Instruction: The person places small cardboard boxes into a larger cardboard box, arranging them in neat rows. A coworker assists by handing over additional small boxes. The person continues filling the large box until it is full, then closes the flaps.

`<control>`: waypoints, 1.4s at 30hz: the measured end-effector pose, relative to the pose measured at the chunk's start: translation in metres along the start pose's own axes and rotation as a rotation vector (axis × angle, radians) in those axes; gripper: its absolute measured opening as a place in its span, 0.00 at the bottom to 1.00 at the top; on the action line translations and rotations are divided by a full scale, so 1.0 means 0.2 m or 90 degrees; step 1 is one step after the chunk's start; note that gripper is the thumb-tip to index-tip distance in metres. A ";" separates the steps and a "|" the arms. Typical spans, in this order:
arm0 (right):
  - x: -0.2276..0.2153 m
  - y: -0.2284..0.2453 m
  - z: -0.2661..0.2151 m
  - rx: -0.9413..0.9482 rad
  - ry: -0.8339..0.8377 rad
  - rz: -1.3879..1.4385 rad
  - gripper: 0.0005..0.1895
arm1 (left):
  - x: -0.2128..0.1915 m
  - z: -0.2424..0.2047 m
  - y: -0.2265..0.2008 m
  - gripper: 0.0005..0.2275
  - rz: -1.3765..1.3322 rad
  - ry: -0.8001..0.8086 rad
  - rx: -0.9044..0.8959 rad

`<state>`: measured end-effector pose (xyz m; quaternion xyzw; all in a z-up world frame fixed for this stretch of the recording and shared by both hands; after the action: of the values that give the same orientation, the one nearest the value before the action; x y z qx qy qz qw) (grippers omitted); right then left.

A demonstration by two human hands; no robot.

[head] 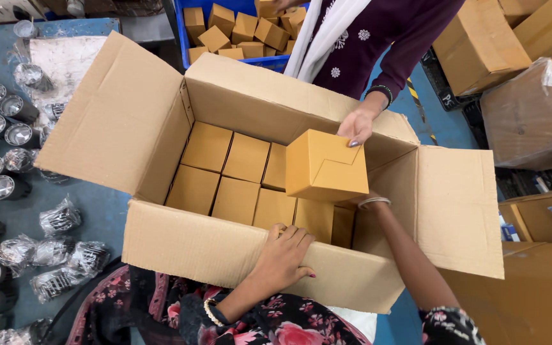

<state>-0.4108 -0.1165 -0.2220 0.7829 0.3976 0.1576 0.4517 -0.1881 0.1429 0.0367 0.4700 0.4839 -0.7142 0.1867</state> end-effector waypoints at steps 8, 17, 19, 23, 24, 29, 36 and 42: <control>0.35 0.87 -0.41 -0.213 0.151 0.505 0.38 | -0.07 -0.01 0.11 0.29 -0.030 0.020 -0.070; 0.51 1.10 -0.39 -0.132 0.092 0.448 0.30 | -0.08 -0.07 0.10 0.30 -0.030 -0.026 -0.041; 0.51 1.02 -0.41 -0.071 0.073 0.388 0.31 | -0.08 -0.07 0.09 0.30 -0.027 -0.028 -0.041; 0.57 0.88 -0.36 -0.020 0.141 0.318 0.38 | -0.10 -0.07 0.11 0.31 0.018 -0.084 -0.013; 0.57 0.82 -0.38 -0.011 0.149 0.299 0.40 | -0.09 -0.08 0.10 0.31 0.037 -0.109 0.000; 0.49 0.70 -0.41 0.059 0.144 0.067 0.51 | -0.04 -0.09 0.12 0.29 -0.008 -0.029 -0.026; 0.24 0.82 -0.54 0.045 0.032 -0.243 0.62 | -0.07 -0.10 0.11 0.29 -0.023 -0.034 -0.022; 0.31 1.00 -0.61 -0.134 -0.281 -0.653 0.62 | -0.07 -0.10 0.12 0.29 -0.027 -0.032 -0.027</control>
<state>-0.3495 -0.0535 0.0035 0.4549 0.6050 -0.2105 0.6186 -0.1542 0.1475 0.0348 0.4372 0.5043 -0.7191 0.1936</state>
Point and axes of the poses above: each hand's wrist, its own z-axis towards the middle knuckle, its own x-axis out of the palm, y = z × x, the point moved 8 cm from there along z, towards the middle knuckle, and after that the axes turned 14 degrees about y, right-handed, at the moved point
